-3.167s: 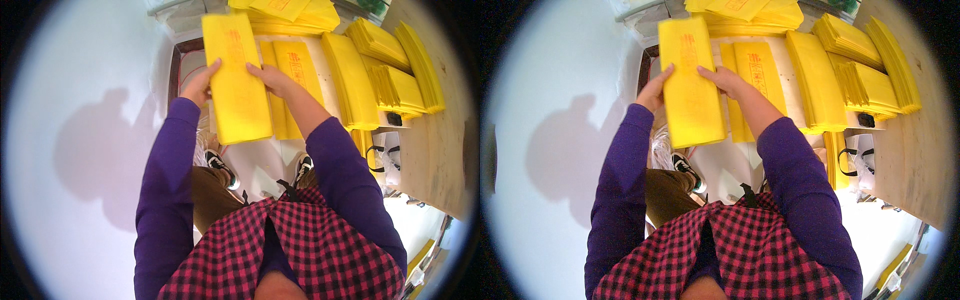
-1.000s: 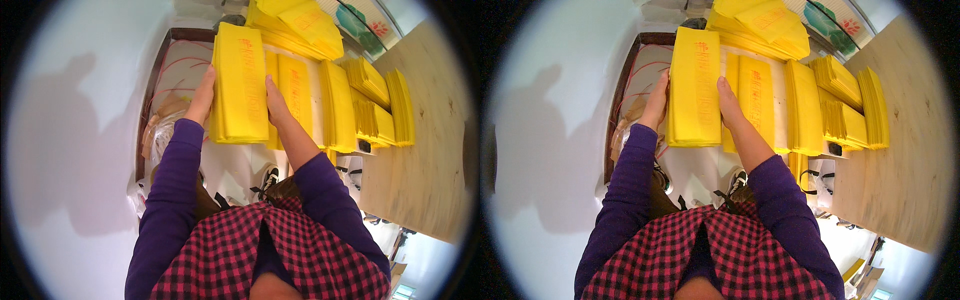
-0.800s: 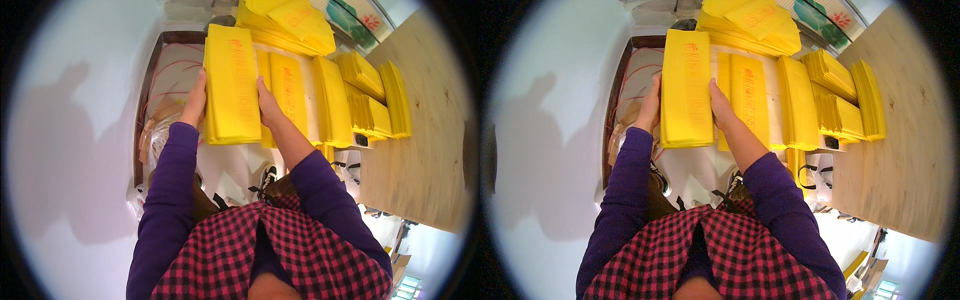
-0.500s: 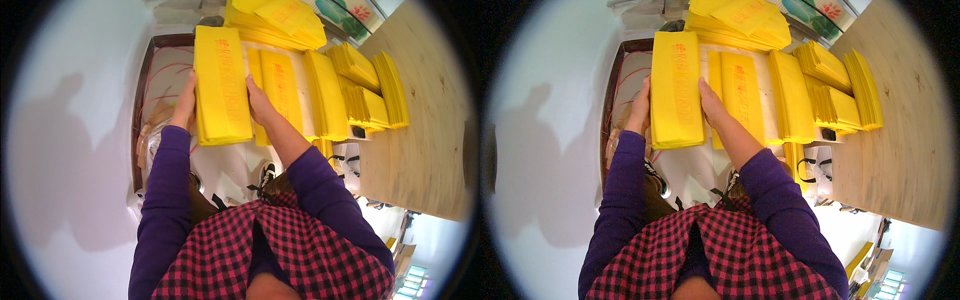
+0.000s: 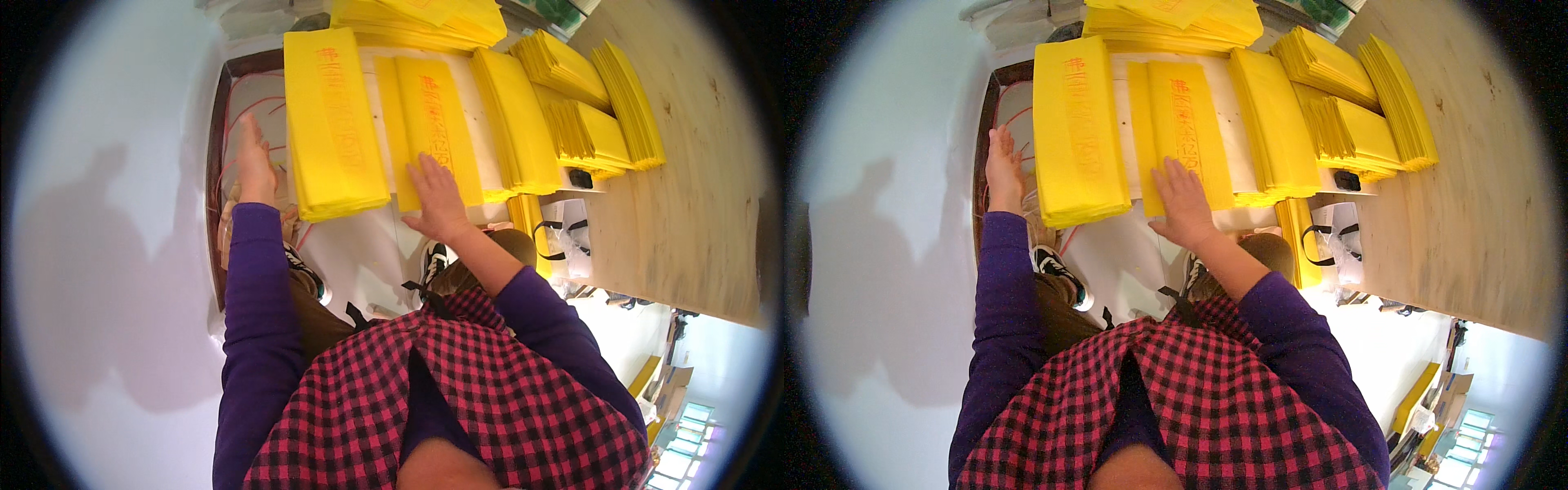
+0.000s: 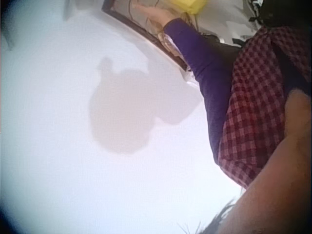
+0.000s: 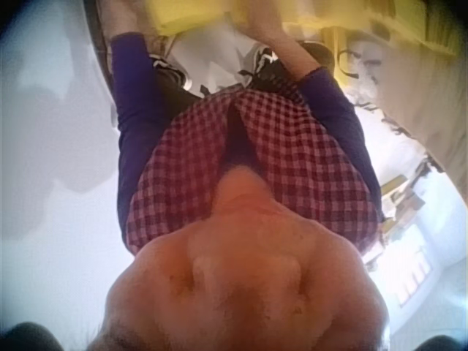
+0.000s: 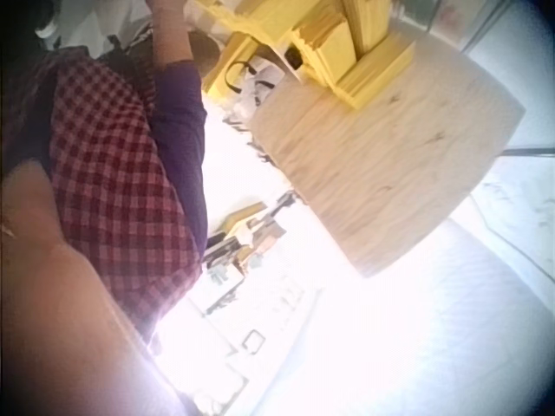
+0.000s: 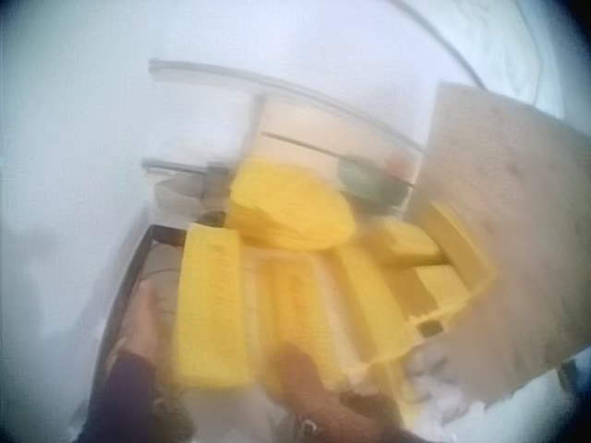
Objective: The person repeatedly picks up yellow paper sheets from a table, aligns them, and stacks them into neat piles. They occasionally use a dark rectangular tool to press or smooth the stacks. The person handles the sheets one at a time or in small groups, maintaining organized stacks throughout the clip.
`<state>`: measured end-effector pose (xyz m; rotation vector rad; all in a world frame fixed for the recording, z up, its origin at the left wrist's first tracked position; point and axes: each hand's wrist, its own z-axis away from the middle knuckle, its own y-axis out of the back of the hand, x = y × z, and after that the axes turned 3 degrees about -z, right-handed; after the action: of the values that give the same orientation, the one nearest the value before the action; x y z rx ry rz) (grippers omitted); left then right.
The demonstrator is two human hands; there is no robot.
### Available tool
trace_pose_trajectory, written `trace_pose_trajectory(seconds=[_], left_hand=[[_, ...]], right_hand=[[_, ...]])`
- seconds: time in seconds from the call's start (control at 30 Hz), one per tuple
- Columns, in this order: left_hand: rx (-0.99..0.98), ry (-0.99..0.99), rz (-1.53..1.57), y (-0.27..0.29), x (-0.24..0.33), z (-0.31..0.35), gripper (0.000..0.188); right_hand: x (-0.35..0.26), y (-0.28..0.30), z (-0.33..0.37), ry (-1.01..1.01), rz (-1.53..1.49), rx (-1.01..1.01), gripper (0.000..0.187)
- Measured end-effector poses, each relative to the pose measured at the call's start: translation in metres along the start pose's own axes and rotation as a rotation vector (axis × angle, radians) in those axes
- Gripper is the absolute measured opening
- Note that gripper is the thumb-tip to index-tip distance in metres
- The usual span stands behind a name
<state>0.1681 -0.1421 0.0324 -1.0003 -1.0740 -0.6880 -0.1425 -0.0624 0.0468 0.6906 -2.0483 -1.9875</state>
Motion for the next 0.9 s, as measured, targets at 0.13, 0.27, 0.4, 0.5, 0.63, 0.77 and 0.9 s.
trace_pose_trajectory(seconds=[0.13,0.27,0.4,0.5,0.63,0.77,0.9], left_hand=[[0.015,-0.003,-0.009,0.000,0.001,0.003,0.065],[0.040,-0.003,-0.010,0.001,0.002,0.003,0.061],[0.078,-0.063,-0.034,0.002,0.004,0.010,0.058],[0.117,-0.146,-0.099,0.001,0.016,0.023,0.055],[0.124,-0.381,-0.254,-0.002,0.036,0.057,0.050],[0.210,-0.609,-0.361,-0.010,0.044,0.112,0.041],[-0.103,-0.706,-0.437,-0.015,0.021,0.192,0.030]], right_hand=[[-0.010,-0.015,-0.001,0.045,0.311,0.023,0.078],[0.000,-0.017,0.001,-0.041,0.004,0.108,0.071],[0.008,-0.020,0.003,-0.177,-0.240,0.271,0.066],[0.008,-0.024,0.006,-0.208,-0.361,0.459,0.066],[0.011,-0.023,0.008,-0.348,-0.685,0.484,0.067],[0.011,-0.020,0.002,-0.326,-0.623,0.468,0.069],[0.006,-0.017,0.002,-0.325,-0.449,0.437,0.070]])
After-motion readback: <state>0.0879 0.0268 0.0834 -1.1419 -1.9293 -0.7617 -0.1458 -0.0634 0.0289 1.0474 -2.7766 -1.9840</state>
